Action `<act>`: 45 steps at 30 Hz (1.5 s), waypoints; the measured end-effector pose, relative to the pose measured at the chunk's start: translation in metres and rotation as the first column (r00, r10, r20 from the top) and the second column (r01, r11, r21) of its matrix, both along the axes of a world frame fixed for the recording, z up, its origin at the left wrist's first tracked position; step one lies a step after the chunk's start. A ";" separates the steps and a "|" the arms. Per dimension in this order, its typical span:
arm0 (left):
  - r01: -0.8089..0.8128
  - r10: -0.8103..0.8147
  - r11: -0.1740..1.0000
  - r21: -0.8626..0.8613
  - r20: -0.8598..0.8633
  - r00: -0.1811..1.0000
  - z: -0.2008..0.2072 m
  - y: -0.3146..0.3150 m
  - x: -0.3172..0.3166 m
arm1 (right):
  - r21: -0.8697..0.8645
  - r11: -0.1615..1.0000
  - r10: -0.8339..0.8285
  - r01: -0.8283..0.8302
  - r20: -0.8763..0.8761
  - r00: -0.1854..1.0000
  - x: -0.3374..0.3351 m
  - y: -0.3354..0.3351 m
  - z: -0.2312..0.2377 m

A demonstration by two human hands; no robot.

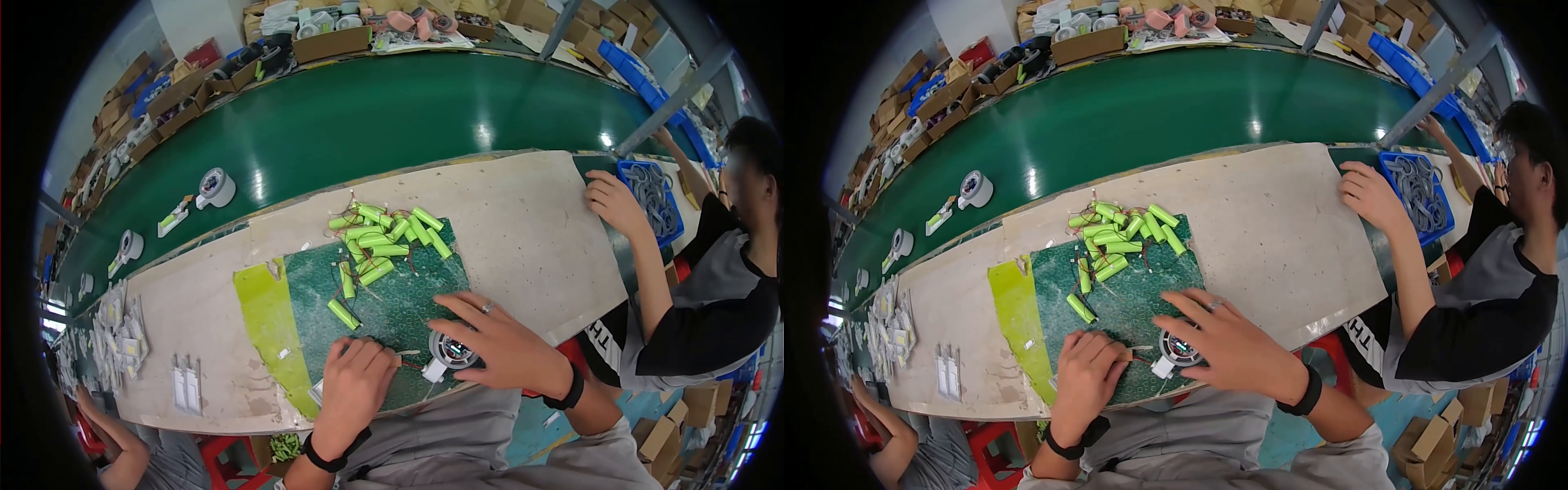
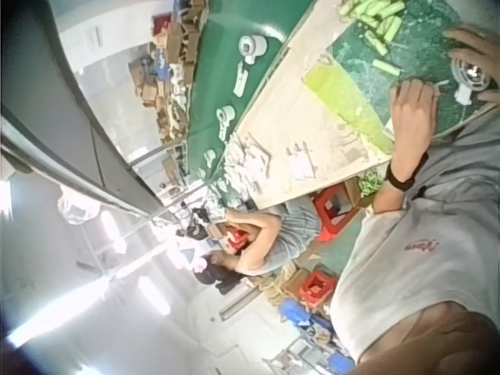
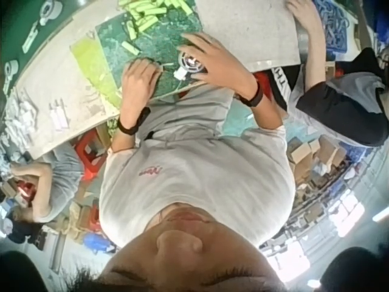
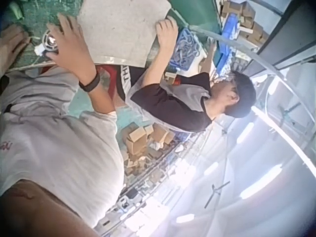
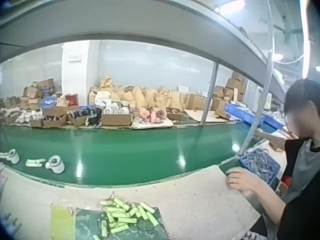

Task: The person is assembling battery packs by applying tape to secure the batteries into a plastic housing.

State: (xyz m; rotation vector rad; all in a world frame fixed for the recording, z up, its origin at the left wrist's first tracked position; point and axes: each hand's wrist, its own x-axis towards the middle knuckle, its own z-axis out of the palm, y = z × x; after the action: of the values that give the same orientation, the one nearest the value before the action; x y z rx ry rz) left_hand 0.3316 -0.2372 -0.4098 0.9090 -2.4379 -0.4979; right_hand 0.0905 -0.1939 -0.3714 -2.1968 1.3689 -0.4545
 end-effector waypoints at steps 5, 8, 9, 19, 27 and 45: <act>-0.017 0.016 0.999 -0.037 -0.038 0.999 -0.003 0.001 -0.003 | -0.122 0.981 -0.135 0.152 0.139 0.981 0.006 0.020 -0.004; 0.044 -0.053 0.994 -0.095 -0.095 0.994 -0.003 0.003 0.001 | -0.171 0.966 -0.148 0.192 0.241 0.959 0.015 0.036 0.004; 0.042 -0.054 0.994 -0.105 -0.109 0.993 -0.006 0.004 0.002 | -0.159 0.960 -0.173 0.230 0.305 0.936 0.018 0.040 0.005; 0.095 -0.102 0.995 -0.041 -0.233 0.967 -0.005 0.003 0.001 | -0.259 0.858 -0.299 0.444 0.453 0.840 0.029 0.067 -0.022; 0.045 -0.050 0.997 -0.058 -0.079 0.996 0.001 -0.003 -0.001 | -0.060 0.846 -0.515 0.529 0.159 0.842 0.043 0.060 -0.037; -0.064 0.063 0.996 -0.057 -0.028 0.998 -0.006 -0.003 0.000 | -0.146 0.974 0.163 -0.171 -0.064 0.984 0.045 -0.005 0.028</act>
State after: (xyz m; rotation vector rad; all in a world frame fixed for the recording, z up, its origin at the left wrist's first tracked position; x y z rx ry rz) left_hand 0.3321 -0.2399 -0.4160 0.9464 -2.3795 -0.4118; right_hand 0.1356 -0.1993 -0.3429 -2.4398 1.1965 -0.4551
